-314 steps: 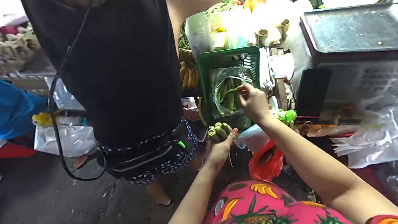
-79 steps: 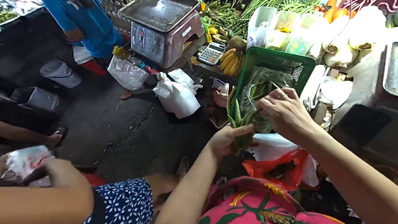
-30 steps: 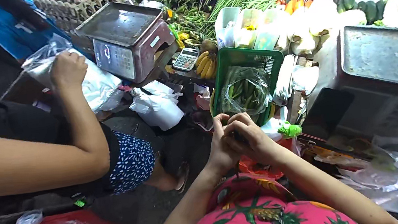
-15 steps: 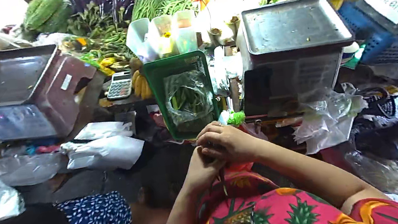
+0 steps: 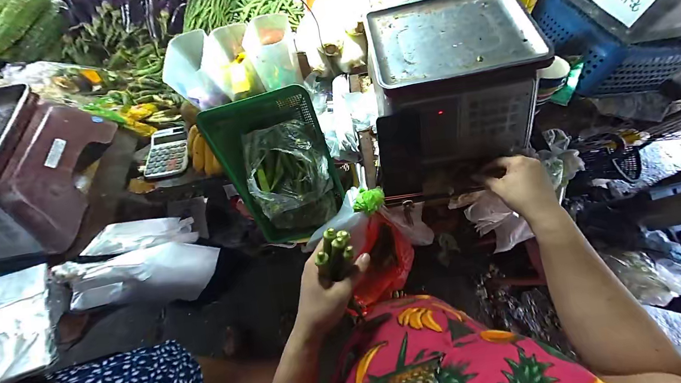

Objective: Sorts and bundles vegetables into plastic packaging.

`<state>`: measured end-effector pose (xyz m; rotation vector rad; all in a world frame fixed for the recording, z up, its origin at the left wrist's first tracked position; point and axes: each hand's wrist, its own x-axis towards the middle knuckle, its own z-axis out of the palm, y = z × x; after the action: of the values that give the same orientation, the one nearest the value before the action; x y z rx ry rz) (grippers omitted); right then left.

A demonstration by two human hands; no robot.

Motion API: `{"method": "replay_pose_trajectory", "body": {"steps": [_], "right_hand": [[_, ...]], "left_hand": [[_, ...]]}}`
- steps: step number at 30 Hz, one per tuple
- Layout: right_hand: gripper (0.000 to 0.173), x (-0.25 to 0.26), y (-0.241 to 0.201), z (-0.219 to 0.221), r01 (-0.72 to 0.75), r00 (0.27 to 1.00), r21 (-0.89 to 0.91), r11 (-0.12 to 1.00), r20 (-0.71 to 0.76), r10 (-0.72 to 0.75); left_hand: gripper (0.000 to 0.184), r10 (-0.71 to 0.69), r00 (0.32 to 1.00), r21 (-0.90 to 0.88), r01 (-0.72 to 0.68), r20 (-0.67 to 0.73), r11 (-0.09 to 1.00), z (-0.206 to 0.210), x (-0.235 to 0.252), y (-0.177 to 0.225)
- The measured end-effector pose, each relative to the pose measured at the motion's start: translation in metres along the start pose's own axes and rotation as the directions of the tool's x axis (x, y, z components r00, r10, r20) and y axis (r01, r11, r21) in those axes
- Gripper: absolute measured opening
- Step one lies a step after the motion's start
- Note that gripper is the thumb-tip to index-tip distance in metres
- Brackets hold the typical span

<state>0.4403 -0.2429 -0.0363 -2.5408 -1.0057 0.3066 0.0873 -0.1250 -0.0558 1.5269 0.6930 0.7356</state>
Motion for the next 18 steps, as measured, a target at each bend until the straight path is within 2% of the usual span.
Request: {"method": "replay_pose_trajectory", "body": {"steps": [3,6,13,18], "right_hand": [[0.031,0.000,-0.014,0.001,-0.053,0.996,-0.059,0.997,0.068,0.057],[0.027,0.002,-0.025,0.008,-0.011,0.999,0.002,1.000,0.044,0.010],[0.017,0.002,-0.027,0.030,0.184,0.969,0.066,0.981,-0.181,-0.169],[0.018,0.004,-0.016,0.035,0.364,0.871,-0.029,0.931,-0.344,-0.351]], "left_hand": [[0.028,-0.028,0.999,-0.035,0.026,-0.045,0.999,0.009,-0.003,-0.005],[0.029,-0.025,0.997,-0.036,0.023,-0.067,0.999,0.015,-0.005,-0.011],[0.031,0.012,0.994,-0.035,-0.016,-0.110,0.999,0.023,-0.009,-0.018],[0.027,-0.008,0.985,-0.031,0.003,-0.173,1.000,0.027,-0.010,-0.020]]}}
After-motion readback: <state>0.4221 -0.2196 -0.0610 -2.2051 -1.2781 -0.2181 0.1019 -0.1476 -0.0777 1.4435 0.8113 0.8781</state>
